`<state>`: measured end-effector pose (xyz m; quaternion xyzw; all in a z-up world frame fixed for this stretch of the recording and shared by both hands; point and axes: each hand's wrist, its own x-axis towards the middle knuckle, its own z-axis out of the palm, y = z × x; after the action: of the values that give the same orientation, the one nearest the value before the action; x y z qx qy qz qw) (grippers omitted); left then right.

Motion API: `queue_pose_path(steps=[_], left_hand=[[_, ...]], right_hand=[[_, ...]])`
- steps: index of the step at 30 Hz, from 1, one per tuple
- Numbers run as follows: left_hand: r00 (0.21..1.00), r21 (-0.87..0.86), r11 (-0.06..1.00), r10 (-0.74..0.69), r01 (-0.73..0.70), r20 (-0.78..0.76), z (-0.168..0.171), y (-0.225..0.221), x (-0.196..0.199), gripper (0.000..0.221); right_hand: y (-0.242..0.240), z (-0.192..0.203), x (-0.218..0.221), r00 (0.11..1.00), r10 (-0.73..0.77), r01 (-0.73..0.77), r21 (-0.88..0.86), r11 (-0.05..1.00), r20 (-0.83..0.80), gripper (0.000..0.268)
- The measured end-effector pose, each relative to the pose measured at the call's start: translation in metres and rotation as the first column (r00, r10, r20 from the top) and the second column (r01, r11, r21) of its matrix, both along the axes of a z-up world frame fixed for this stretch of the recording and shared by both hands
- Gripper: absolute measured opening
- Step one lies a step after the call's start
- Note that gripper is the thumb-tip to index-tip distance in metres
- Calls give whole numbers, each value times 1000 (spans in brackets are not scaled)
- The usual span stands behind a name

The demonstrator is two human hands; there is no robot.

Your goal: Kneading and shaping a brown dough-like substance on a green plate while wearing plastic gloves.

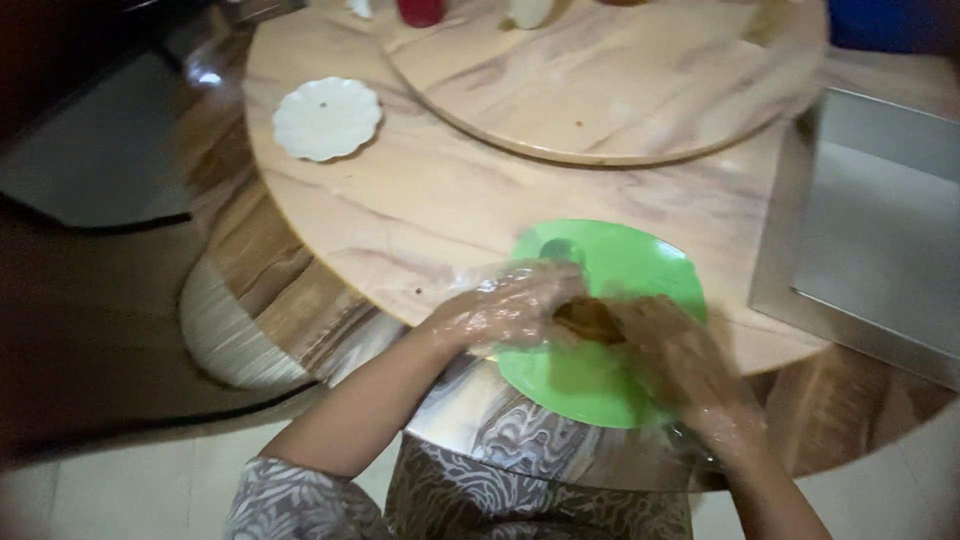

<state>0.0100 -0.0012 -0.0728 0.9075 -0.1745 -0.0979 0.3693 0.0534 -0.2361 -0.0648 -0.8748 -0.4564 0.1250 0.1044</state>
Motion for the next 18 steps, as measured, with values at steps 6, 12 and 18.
queue_pose_path(steps=[6, 12, 18], left_hand=[[999, -16, 999, 37, -37, -2, -15, 7, -5, 65], [995, -111, 993, 18, -29, -93, 3, 7, -7, 54], [993, -219, 975, 11, -36, -116, 38, 15, -3, 43]], right_hand=[[-4, -32, 9, 962, -269, 273, -190, 943, 43, 33], [-1, -11, 1, 974, -195, 215, -208, 954, 114, 20], [7, 34, -9, 992, -58, 70, -101, 992, 113, 38]])
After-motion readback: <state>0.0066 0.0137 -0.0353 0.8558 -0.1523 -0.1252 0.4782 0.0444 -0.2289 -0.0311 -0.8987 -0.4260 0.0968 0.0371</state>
